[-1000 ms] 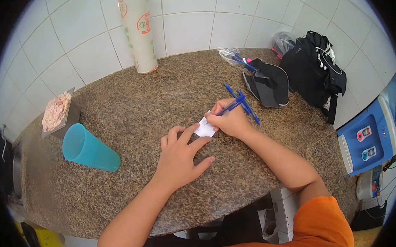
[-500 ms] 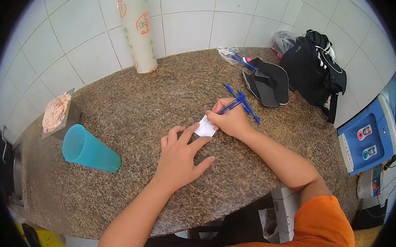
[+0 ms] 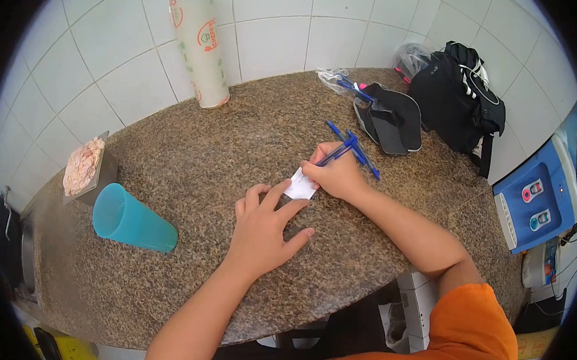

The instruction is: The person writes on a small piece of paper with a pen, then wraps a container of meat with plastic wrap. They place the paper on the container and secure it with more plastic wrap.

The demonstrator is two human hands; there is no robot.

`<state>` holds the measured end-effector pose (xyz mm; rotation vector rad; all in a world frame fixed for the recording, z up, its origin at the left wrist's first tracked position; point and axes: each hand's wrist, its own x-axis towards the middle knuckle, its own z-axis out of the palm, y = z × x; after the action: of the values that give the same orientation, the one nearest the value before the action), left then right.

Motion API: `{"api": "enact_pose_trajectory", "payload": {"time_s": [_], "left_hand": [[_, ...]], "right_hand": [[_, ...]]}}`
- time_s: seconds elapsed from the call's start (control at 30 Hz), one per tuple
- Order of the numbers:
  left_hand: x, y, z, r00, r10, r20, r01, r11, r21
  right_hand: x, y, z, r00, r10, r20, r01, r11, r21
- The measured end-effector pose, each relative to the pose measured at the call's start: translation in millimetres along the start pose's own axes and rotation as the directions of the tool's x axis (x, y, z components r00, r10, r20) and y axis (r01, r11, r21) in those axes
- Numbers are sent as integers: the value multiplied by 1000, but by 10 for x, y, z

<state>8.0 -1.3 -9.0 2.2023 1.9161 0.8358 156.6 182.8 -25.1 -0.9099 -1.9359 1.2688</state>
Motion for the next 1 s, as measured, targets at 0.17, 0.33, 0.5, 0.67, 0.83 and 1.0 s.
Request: {"api": "enact_pose_trajectory", "payload": {"time_s": [0.17, 0.33, 0.5, 0.67, 0.83, 1.0], "left_hand": [[7, 1, 14, 1000, 4, -20, -3, 1000, 13], [2, 11, 29, 1000, 4, -20, -4, 1000, 21], [7, 9, 10, 1000, 5, -22, -5, 1000, 11], [5, 2, 10, 1000, 8, -27, -8, 1000, 8], [-1, -3, 18, 1000, 5, -21, -5, 1000, 5], [1, -7, 20, 1000, 3, -17, -3, 1000, 7]], "right_hand": [[51, 74, -54, 999, -34, -42, 34, 999, 8], [68, 69, -94, 998, -58, 20, 59, 995, -80], [85, 103, -98, 996, -89, 25, 91, 992, -82], [116, 155, -110, 994, -96, 60, 101, 992, -75], [98, 118, -103, 997, -73, 39, 76, 995, -61], [68, 68, -83, 1000, -17, 1, 17, 999, -32]]}}
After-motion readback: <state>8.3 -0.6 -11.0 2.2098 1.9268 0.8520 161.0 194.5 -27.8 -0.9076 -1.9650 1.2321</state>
